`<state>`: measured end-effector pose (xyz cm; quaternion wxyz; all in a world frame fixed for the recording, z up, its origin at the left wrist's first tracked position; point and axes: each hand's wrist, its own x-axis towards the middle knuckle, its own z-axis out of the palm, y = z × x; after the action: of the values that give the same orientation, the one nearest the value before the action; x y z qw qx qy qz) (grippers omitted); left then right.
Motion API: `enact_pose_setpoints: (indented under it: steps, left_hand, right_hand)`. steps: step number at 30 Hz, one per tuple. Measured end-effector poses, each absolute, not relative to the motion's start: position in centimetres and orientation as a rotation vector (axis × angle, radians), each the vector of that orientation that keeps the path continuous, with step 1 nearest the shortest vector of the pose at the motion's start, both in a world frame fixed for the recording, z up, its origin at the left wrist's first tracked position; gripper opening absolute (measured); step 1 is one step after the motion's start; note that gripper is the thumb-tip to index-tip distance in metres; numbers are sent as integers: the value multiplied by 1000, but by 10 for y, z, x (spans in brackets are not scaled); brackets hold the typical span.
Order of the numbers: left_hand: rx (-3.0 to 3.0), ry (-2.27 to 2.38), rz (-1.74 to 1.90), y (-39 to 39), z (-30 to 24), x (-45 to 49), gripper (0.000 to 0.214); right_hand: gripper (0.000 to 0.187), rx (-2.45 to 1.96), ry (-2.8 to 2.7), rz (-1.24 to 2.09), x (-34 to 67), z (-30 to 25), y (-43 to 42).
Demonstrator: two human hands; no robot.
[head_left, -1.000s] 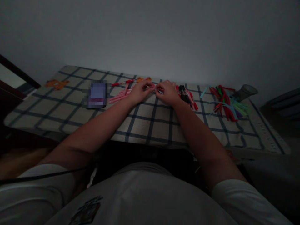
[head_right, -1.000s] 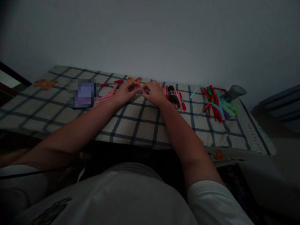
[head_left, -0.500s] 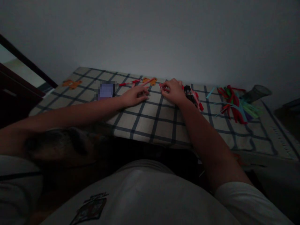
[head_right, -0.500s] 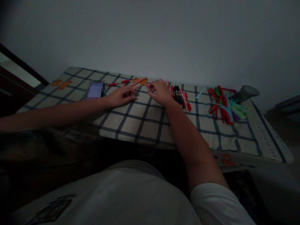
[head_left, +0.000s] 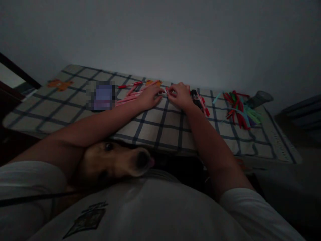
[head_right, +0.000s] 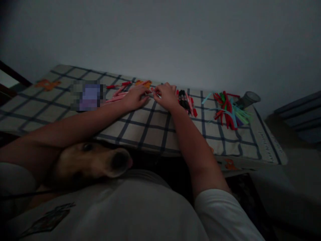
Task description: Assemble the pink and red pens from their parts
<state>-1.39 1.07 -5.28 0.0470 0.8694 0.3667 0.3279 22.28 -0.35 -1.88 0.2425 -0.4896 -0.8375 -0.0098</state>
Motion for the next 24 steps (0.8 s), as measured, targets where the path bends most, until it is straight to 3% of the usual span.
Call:
enact_pose_setpoints:
  steps: [10,24]
  left_hand:
    - [2833,1102,862,24,-48,-24,38]
    - [2761,1204,881,-20,-31,-37,31]
  right_hand:
    - [27,-1344,-2313,-36,222,-17,-2]
    - [34,-1386,-2380,-2,211,-5,-19]
